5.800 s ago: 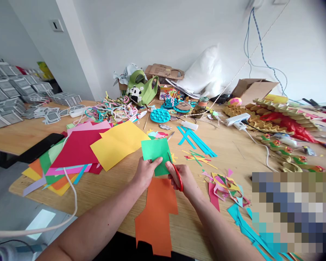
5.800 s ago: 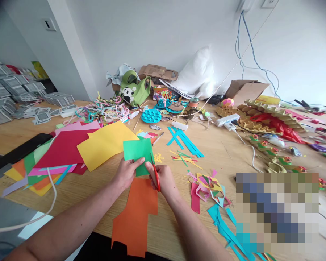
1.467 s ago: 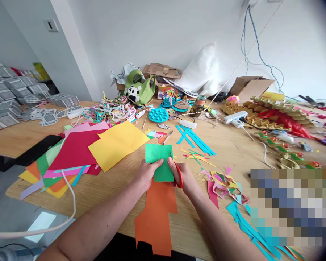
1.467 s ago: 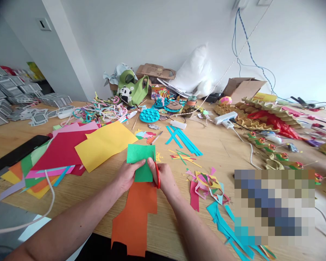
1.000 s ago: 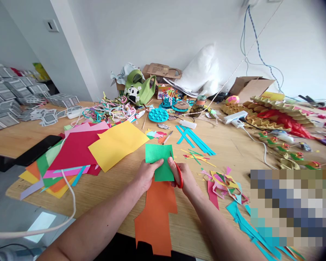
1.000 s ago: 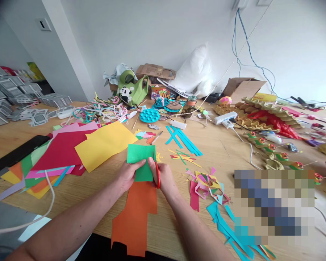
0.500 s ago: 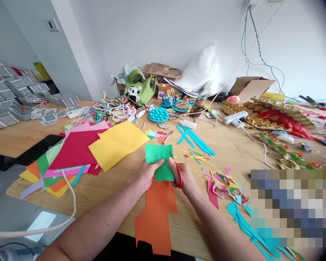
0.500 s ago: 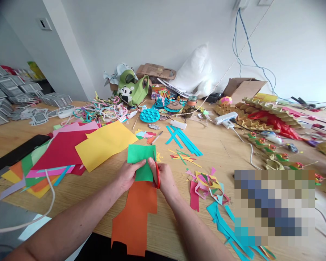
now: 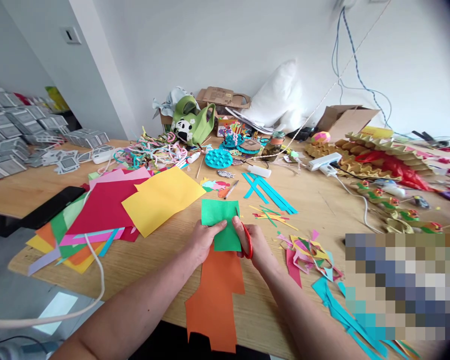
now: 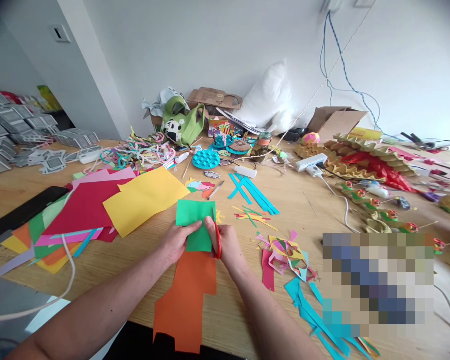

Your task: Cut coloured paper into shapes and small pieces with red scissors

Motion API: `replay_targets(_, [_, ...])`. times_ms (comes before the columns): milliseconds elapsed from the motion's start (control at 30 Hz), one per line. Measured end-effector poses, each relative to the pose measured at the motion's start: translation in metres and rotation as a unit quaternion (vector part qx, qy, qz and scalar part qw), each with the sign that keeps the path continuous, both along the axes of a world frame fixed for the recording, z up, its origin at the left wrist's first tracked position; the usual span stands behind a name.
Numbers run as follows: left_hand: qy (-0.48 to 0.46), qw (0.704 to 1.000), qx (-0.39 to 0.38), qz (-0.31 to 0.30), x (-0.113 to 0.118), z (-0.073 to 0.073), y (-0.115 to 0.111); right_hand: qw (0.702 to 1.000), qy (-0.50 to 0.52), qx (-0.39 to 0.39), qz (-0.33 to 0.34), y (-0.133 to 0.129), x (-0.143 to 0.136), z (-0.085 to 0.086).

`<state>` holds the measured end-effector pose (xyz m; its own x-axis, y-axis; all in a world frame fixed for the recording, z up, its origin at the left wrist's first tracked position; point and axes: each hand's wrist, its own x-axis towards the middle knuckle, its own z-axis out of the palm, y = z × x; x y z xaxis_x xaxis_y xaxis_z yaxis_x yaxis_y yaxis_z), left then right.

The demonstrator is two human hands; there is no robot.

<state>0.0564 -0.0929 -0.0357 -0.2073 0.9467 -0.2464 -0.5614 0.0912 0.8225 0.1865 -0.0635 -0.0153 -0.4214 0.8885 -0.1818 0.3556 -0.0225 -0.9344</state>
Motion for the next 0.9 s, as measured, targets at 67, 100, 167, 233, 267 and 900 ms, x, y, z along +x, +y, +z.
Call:
replay_targets(67, [0.0,1.0,0.0,-0.003,0.0,0.0,0.0,1.0,0.004,-0.003,0.0,0.001,0.0,0.0])
replay_targets(100, [-0.001,1.0,0.0,-0.005,0.0,0.0,0.0,1.0,0.006,-0.003,0.0,0.001,0.0,-0.001])
replay_targets(167, [-0.001,1.0,-0.004,-0.008,0.0,0.0,0.0,1.0,0.013,-0.002,-0.001,0.001,0.0,-0.003])
replay_targets(233, [-0.003,1.0,-0.007,-0.007,0.0,0.0,0.0,1.0,0.019,-0.001,-0.003,0.002,0.0,-0.005])
replay_targets(267, [-0.004,1.0,-0.009,-0.005,0.0,0.0,0.0,1.0,0.022,-0.001,-0.004,0.002,0.0,-0.006])
replay_targets(900, [-0.03,0.999,-0.033,-0.014,0.003,0.01,-0.004,0.999,0.034,0.021,-0.018,0.002,0.001,-0.008])
